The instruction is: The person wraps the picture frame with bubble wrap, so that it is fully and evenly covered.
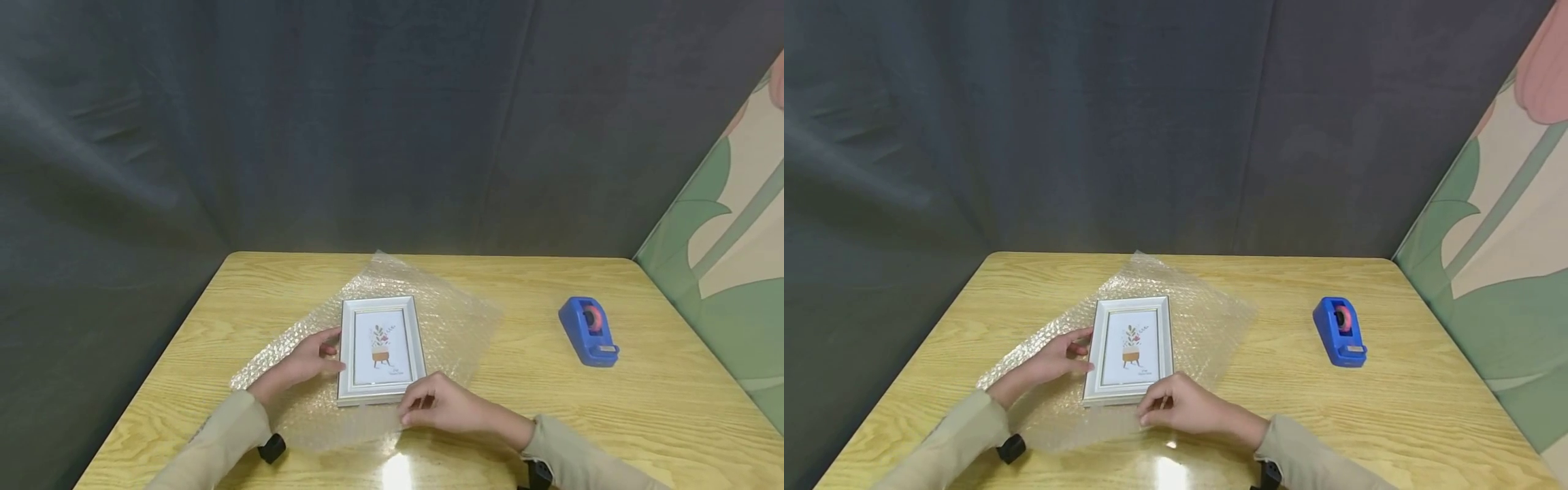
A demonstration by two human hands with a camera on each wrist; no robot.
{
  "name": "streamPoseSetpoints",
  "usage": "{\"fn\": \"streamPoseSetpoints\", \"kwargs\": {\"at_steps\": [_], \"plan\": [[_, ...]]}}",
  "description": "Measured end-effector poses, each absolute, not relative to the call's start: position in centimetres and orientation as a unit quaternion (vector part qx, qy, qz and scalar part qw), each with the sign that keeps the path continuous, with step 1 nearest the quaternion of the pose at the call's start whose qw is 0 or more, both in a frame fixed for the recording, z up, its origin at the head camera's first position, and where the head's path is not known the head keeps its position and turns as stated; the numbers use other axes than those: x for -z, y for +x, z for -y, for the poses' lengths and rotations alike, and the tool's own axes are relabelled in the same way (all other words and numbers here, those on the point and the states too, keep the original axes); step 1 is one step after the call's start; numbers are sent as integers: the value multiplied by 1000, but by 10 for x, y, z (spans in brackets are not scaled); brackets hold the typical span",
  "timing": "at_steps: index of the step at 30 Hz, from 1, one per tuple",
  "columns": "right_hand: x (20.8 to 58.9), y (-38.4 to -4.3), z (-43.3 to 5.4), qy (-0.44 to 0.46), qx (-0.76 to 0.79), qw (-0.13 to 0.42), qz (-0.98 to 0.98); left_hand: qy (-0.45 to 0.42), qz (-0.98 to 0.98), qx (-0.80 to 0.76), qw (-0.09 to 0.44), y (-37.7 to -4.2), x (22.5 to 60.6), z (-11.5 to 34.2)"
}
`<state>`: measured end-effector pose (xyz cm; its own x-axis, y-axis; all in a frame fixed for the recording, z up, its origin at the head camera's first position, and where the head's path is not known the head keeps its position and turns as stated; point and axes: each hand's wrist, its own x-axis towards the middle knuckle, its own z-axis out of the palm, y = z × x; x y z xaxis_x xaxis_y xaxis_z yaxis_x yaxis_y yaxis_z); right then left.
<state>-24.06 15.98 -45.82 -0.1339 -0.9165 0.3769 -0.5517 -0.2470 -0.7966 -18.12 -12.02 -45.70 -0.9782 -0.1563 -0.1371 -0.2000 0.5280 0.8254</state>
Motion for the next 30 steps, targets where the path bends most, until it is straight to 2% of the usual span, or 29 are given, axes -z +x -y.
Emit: {"fn": "streamPoseSetpoints", "kwargs": {"at_steps": [9,16,23,30], "plan": [[450,-248,-157,-561,515,189,-619,-60,-887,-454,50,-179,447,123],[455,-259,-147,-496,547,181,-650,-31,-891,-449,55,-185,423,131],[457,-271,-135,-451,559,130,-684,-11,-887,-461,27,-192,398,137],[438,-260,-130,-418,545,92,-721,-21,-884,-465,34,-190,404,137]]}}
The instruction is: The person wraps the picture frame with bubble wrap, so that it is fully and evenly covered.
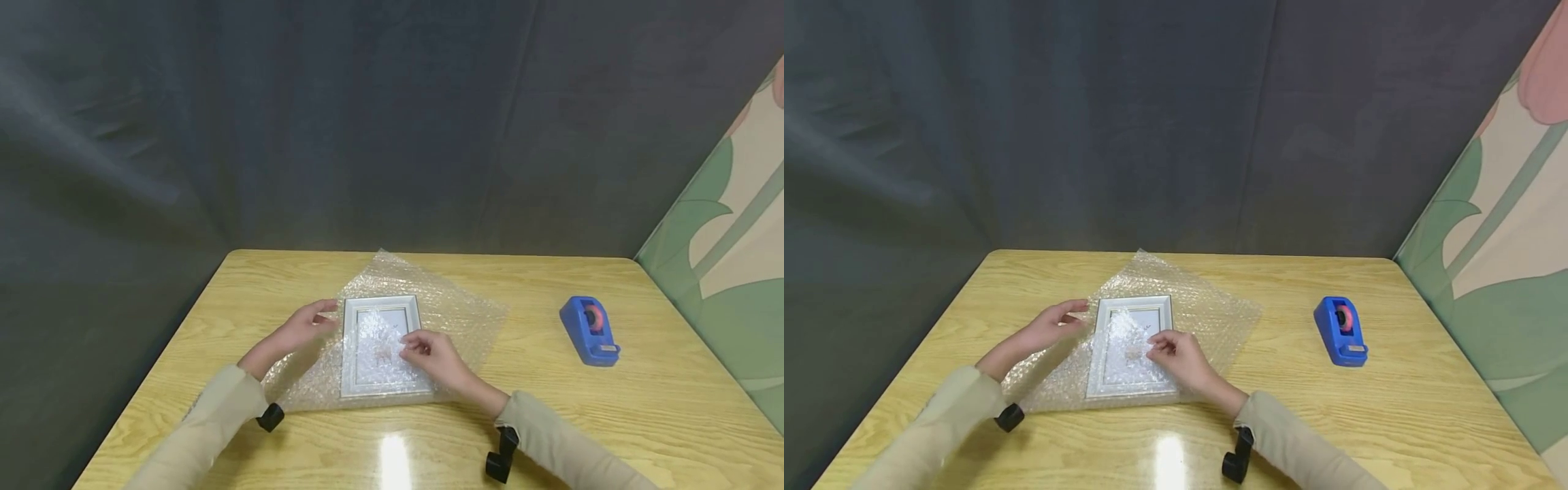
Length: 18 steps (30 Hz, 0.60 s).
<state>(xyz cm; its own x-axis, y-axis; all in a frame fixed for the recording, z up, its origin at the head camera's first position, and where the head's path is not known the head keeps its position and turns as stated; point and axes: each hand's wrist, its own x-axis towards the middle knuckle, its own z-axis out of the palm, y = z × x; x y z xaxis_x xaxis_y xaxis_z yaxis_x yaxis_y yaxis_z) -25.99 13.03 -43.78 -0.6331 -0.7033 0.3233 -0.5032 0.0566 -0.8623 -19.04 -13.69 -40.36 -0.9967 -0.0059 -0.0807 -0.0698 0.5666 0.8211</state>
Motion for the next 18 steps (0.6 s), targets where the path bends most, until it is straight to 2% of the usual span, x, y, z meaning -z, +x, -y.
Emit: {"fn": "streamPoseSetpoints", "kwargs": {"at_steps": [3,10,18], "plan": [[433,-255,-129,-403,540,85,-734,-22,-890,-453,35,-188,410,134],[470,-271,-120,-387,522,49,-758,-35,-890,-454,36,-183,422,125],[471,-271,-114,-384,497,30,-777,-67,-883,-464,21,-182,439,116]]}}
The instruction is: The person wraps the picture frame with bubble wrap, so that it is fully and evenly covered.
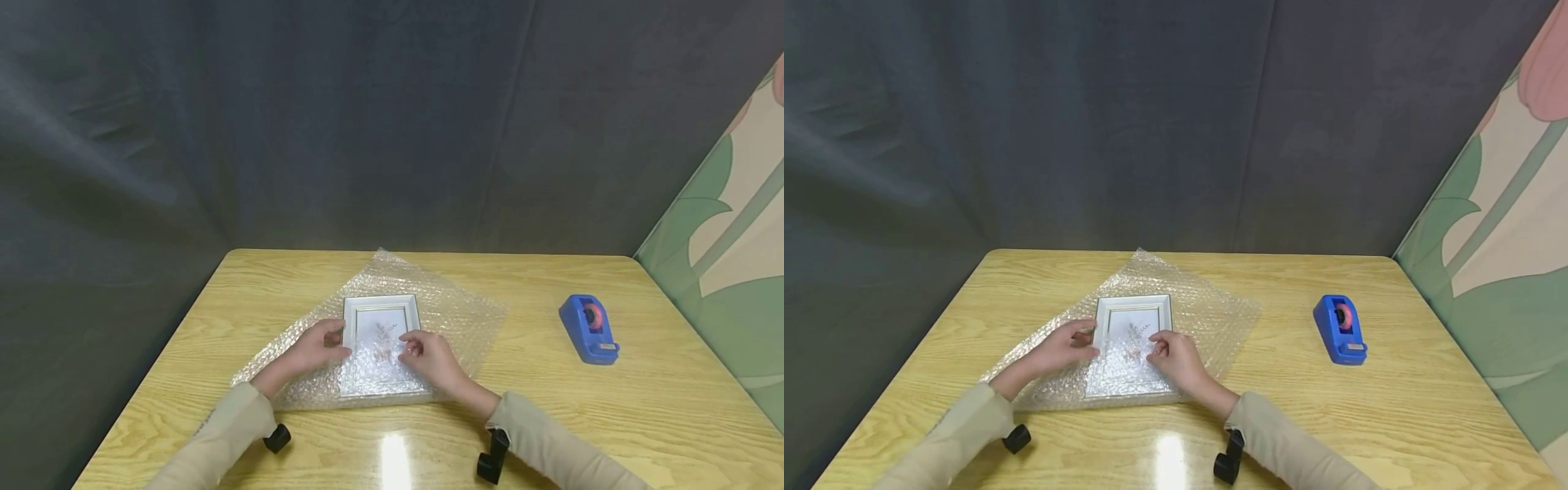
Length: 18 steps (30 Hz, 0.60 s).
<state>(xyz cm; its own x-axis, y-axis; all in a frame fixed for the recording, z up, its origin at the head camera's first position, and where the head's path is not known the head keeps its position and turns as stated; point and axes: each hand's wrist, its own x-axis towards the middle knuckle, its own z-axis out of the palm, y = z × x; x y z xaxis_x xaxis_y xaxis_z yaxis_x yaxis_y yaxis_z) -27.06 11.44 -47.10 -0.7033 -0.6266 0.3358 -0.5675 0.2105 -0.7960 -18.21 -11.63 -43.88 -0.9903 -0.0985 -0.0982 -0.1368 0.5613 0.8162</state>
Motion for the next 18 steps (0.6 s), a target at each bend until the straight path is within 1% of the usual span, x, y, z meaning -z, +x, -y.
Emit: {"fn": "streamPoseSetpoints", "kwargs": {"at_steps": [4,8,11,18], "plan": [[469,-269,-112,-380,474,18,-794,-66,-887,-458,-4,-182,445,112],[466,-267,-111,-387,444,-14,-808,-75,-906,-416,-23,-184,449,108],[464,-265,-110,-401,416,-27,-816,-87,-915,-393,-30,-185,450,105],[461,-265,-110,-427,365,-28,-827,-102,-917,-385,-34,-186,450,101]]}}
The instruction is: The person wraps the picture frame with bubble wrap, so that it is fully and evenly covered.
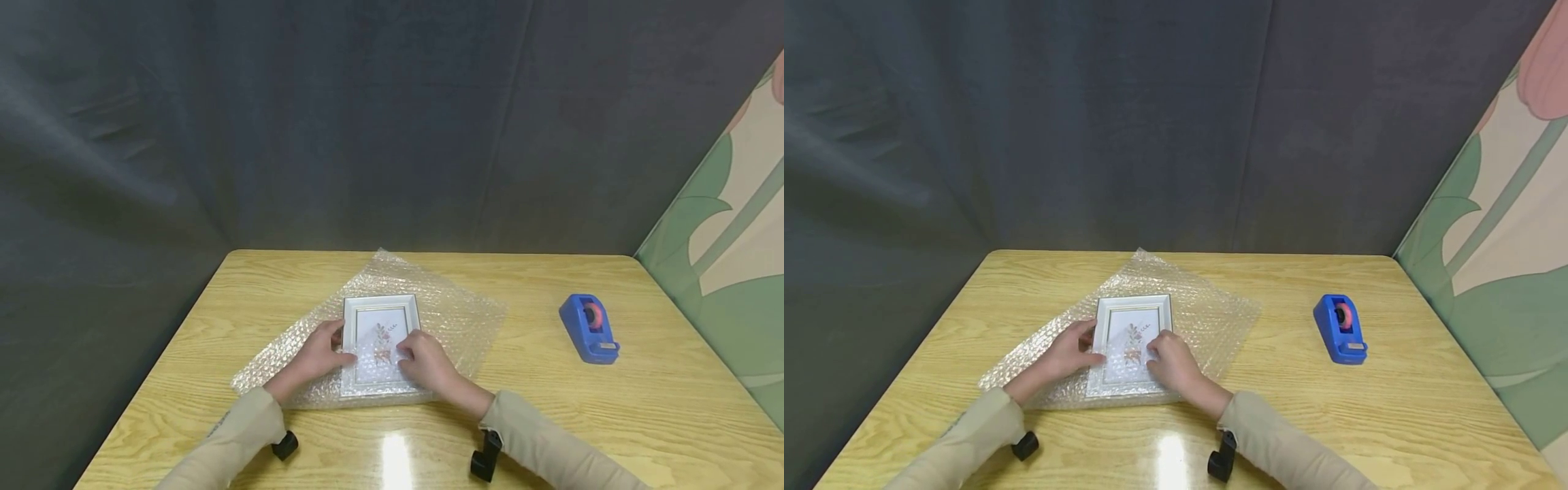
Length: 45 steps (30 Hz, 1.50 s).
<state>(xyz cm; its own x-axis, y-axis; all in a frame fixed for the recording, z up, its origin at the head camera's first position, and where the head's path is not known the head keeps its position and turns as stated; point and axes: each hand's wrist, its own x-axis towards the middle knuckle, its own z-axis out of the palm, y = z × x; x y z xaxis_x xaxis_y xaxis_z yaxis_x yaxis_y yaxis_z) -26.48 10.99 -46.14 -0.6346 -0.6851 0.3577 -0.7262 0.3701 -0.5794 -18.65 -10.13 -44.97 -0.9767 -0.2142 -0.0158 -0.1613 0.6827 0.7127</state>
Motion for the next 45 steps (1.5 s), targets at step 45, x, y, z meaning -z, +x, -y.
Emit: {"fn": "streamPoseSetpoints", "kwargs": {"at_steps": [45], "plan": [[449,-322,-149,443,-350,-27,825,103,906,410,28,-184,455,85]]}}
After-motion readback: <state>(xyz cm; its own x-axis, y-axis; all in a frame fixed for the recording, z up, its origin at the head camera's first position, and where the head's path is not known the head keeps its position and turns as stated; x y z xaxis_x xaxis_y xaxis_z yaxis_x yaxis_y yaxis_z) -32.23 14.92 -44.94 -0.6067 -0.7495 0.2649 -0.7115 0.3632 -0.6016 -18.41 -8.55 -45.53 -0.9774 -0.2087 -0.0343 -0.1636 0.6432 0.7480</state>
